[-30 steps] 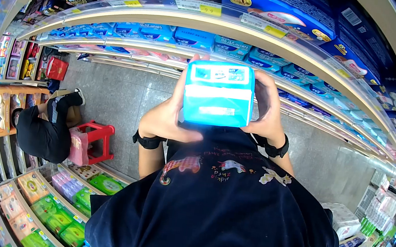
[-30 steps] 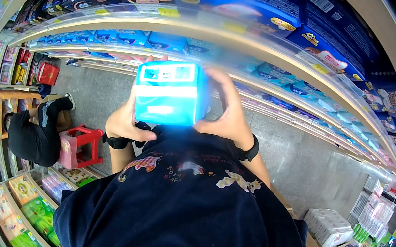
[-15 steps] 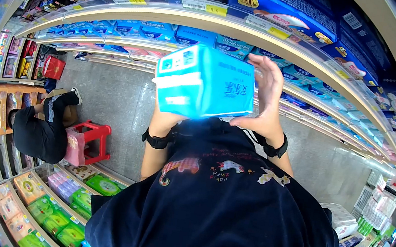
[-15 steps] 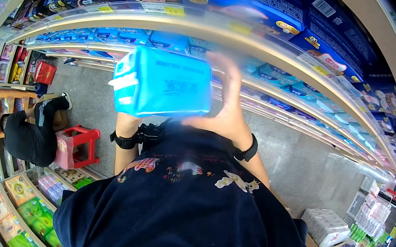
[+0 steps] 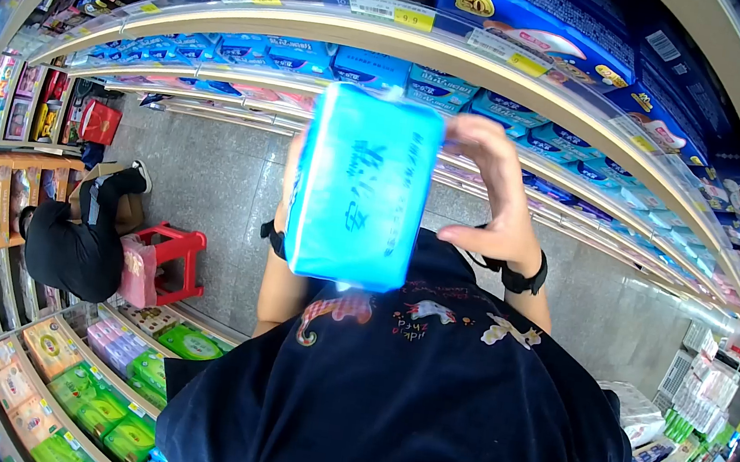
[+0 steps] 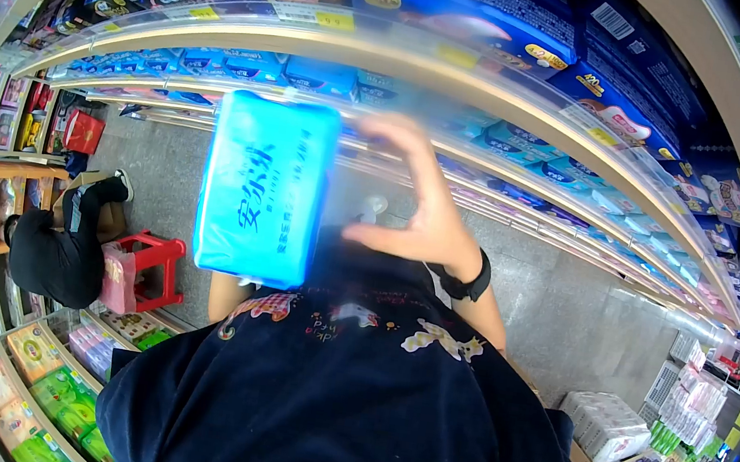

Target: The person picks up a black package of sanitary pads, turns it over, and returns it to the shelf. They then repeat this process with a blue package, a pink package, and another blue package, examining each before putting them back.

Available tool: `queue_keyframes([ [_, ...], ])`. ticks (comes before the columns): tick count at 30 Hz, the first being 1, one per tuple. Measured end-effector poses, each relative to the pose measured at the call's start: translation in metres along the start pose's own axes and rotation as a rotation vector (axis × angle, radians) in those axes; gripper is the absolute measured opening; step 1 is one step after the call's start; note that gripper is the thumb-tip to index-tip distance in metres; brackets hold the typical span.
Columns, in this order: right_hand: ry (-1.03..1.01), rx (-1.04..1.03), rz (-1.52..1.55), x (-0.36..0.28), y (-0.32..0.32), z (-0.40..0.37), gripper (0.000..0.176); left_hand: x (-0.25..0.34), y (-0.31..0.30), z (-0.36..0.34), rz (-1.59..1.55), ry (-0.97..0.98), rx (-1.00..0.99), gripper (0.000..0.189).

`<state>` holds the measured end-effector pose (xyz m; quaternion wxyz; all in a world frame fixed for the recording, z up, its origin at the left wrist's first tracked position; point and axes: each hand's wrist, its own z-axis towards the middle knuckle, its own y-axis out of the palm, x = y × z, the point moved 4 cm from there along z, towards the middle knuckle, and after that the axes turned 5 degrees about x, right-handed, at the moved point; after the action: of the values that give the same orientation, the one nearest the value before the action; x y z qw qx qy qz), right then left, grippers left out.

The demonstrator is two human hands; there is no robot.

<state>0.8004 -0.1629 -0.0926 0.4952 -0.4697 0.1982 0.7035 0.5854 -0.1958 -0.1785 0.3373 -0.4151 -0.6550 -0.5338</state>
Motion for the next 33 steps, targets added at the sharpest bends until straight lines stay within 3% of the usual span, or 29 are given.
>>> queue_keyframes([
  [4,-0.028,-0.142,0.074,-0.009,0.01,0.019,0.119,0.002,0.017,-0.001,-0.038,-0.104,-0.034,0.083],
  [7,0.009,-0.296,0.027,-0.015,0.01,0.019,0.113,0.006,0.03,-0.004,-0.071,-0.153,-0.061,0.082],
  [9,-0.002,-0.259,0.065,-0.008,0.01,0.014,0.114,0.01,0.032,-0.006,-0.094,-0.173,-0.052,0.082],
  [12,0.056,0.069,0.078,-0.003,0.001,0.011,0.114,0.021,0.025,-0.011,-0.151,-0.188,0.047,0.081],
  [13,0.108,0.124,0.039,0.005,-0.002,0.008,0.122,0.024,0.022,-0.01,-0.206,-0.166,0.059,0.081],
  [15,0.137,0.288,0.113,0.008,-0.002,0.003,0.122,0.034,0.017,0.001,-0.364,-0.031,-0.108,0.087],
  [16,0.136,0.288,0.113,0.011,-0.002,0.002,0.122,0.043,0.019,0.003,-0.482,0.061,-0.244,0.101],
  [17,0.065,0.285,0.009,0.012,-0.004,-0.001,0.12,0.046,0.02,0.002,-0.482,0.061,-0.243,0.101],
  [19,-0.002,0.279,-0.092,0.013,-0.006,-0.003,0.119,0.06,0.029,-0.007,0.217,0.442,-0.342,0.119],
  [20,-0.033,0.265,-0.094,0.012,-0.007,-0.003,0.116,0.062,0.031,-0.005,0.412,0.492,-0.246,0.128],
  [23,-0.046,0.245,-0.121,0.014,-0.009,-0.003,0.111,0.057,0.035,-0.003,0.265,0.365,-0.145,0.12],
  [25,-0.029,0.24,-0.144,0.019,-0.01,-0.002,0.108,0.058,0.034,-0.002,0.248,0.392,-0.145,0.116],
  [28,0.07,0.17,-0.061,0.031,-0.008,0.0,0.106,0.066,0.039,-0.011,0.49,0.697,-0.114,0.114],
  [33,0.019,0.155,-0.006,0.033,-0.004,0.003,0.103,0.065,0.036,-0.01,0.442,0.667,-0.126,0.116],
])
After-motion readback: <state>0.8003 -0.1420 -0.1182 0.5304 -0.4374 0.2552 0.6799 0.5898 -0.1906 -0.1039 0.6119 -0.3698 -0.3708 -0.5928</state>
